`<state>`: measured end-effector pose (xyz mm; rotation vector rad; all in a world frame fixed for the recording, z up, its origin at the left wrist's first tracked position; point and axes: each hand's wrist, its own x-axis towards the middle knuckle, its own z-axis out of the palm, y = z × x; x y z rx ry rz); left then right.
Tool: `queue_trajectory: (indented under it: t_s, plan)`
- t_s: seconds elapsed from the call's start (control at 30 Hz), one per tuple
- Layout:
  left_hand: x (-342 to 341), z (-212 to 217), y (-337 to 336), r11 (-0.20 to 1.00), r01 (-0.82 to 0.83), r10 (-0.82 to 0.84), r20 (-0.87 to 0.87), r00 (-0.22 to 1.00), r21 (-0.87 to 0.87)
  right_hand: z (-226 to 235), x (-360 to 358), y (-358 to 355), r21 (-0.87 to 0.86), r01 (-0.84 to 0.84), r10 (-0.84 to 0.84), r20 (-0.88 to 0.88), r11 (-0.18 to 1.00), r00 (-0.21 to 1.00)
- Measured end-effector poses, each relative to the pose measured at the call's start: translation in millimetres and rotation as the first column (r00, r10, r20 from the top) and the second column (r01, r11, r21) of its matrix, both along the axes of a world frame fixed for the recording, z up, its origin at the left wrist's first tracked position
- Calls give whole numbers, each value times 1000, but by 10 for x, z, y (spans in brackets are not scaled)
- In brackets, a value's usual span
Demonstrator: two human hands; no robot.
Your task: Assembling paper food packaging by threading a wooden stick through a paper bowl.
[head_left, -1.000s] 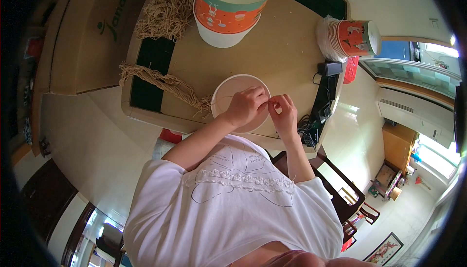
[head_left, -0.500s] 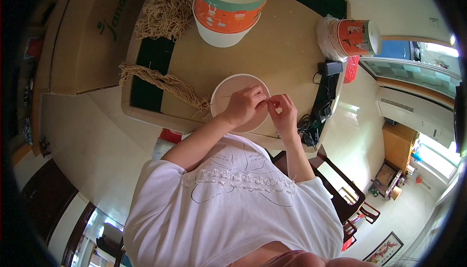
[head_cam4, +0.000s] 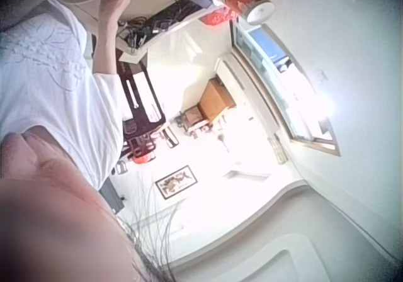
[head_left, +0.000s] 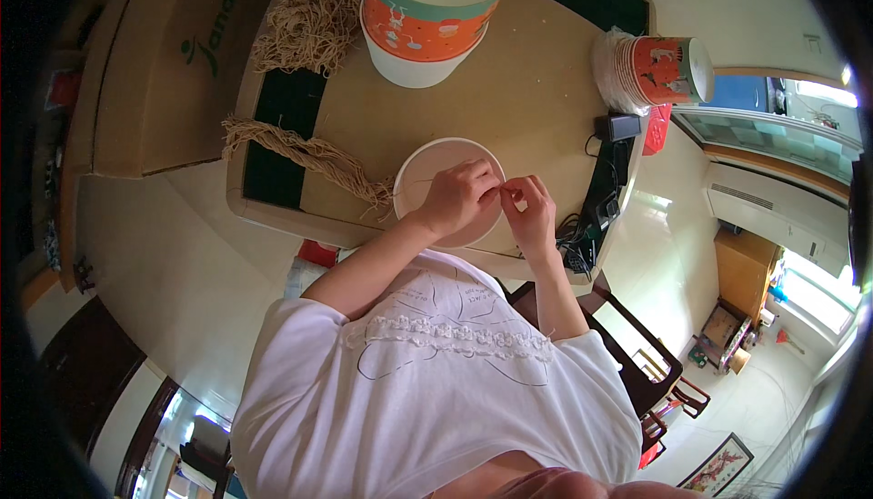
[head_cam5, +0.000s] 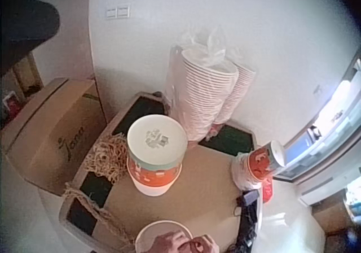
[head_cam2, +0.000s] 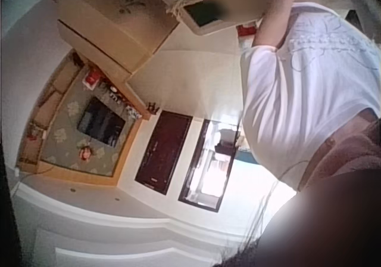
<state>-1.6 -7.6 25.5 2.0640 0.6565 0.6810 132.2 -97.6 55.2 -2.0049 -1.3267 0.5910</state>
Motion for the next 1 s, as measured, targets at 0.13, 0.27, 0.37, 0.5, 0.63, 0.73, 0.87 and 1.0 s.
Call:
queue_trajectory:
  t_s: [0.13,0.27,0.37,0.5,0.63,0.73,0.87,1.0]
  plan:
    - [-1,-7,5,1000,3,-3,3,1000,17,10,-1,7,3,-14,14,-1,1000,1000]
    - [9,-23,-11,997,-21,22,12,1000,-78,-13,10,7,15,-28,28,-9,1000,1000]
    - [40,-49,-39,957,-85,93,18,995,-276,-42,8,0,38,-8,10,-34,999,999]
    - [73,-296,-71,836,-109,153,38,988,-538,-96,-8,-18,56,24,-18,-101,998,995]
    - [56,-260,-44,842,-93,125,25,992,-531,-103,-4,-29,58,35,-28,-120,998,992]
    - [35,-95,-20,905,-93,122,43,992,-414,-35,-15,-19,62,41,-36,-84,997,996]
    - [23,-69,-46,949,-98,103,-1,995,-299,-20,-5,-9,71,-7,12,-62,997,998]
    - [17,-41,-41,961,-88,91,0,996,-262,-43,7,-11,52,-10,12,-51,999,999]
